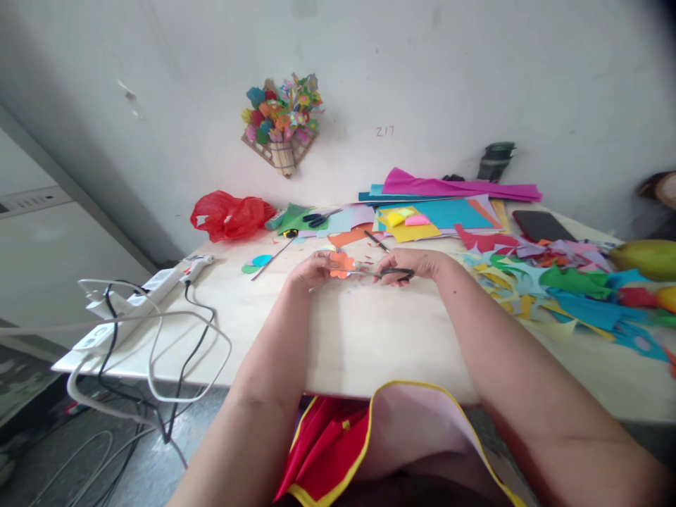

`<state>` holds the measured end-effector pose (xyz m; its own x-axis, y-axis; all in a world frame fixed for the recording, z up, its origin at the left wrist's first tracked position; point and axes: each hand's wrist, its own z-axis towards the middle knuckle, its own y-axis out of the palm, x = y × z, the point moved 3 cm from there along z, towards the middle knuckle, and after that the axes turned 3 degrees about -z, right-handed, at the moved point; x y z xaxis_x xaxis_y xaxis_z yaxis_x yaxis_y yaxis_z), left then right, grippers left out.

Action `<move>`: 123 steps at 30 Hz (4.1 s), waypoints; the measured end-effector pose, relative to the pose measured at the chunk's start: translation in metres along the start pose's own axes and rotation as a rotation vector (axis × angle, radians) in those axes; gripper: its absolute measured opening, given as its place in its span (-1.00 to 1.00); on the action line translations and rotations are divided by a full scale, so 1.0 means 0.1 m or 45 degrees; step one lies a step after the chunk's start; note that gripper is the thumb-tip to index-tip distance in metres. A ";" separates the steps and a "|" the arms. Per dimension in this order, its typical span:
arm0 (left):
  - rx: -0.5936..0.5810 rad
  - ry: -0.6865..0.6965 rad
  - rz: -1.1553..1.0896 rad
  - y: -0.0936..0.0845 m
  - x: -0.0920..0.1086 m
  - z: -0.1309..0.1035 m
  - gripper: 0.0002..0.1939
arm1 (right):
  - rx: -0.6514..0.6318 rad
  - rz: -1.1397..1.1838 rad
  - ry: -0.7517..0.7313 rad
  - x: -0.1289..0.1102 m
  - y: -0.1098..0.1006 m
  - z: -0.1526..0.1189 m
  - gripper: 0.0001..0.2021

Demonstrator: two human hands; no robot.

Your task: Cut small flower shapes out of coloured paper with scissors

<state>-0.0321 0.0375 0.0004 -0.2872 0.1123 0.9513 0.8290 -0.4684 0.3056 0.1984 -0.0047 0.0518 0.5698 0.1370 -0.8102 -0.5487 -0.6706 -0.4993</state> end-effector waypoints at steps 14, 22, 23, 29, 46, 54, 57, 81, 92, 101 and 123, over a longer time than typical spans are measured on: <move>0.019 -0.011 0.027 0.03 0.02 -0.01 -0.87 | 0.005 -0.054 -0.071 0.03 -0.03 0.02 -0.66; 0.029 -0.030 0.023 0.04 0.02 -0.01 -0.83 | 0.018 -0.071 -0.066 0.01 -0.03 0.00 -0.66; 0.028 -0.029 0.027 0.04 0.02 -0.01 -0.83 | 0.017 -0.067 -0.067 0.01 -0.03 0.00 -0.65; 0.011 -0.006 0.028 0.00 0.01 0.00 -0.83 | 0.028 -0.023 -0.064 0.03 -0.03 0.03 -0.65; 0.010 0.010 0.019 -0.01 0.01 0.01 -0.89 | 0.031 -0.011 -0.066 0.02 -0.01 0.04 -0.69; 0.027 0.020 0.017 -0.01 0.01 0.00 -0.87 | 0.036 -0.013 -0.063 0.00 0.00 0.03 -0.68; 0.036 0.025 0.015 -0.03 0.01 0.00 -0.86 | 0.037 -0.009 -0.058 0.00 0.00 0.04 -0.68; 0.058 0.012 0.000 0.01 0.02 0.00 -0.85 | 0.052 -0.030 -0.092 0.03 -0.01 0.06 -0.64; 0.086 0.001 0.028 -0.01 0.01 0.00 -0.85 | 0.058 -0.034 -0.072 0.00 0.01 0.05 -0.67; 0.128 -0.017 0.033 0.00 0.01 -0.01 -0.85 | 0.052 -0.034 -0.060 -0.04 0.01 0.01 -0.67; 0.184 -0.042 -0.001 0.04 0.04 -0.01 -0.88 | 0.082 -0.014 -0.003 0.00 0.03 0.05 -0.57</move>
<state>-0.0306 0.0352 0.0050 -0.2740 0.1427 0.9511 0.8898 -0.3376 0.3070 0.1940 -0.0033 0.0491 0.5749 0.1460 -0.8051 -0.5804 -0.6208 -0.5270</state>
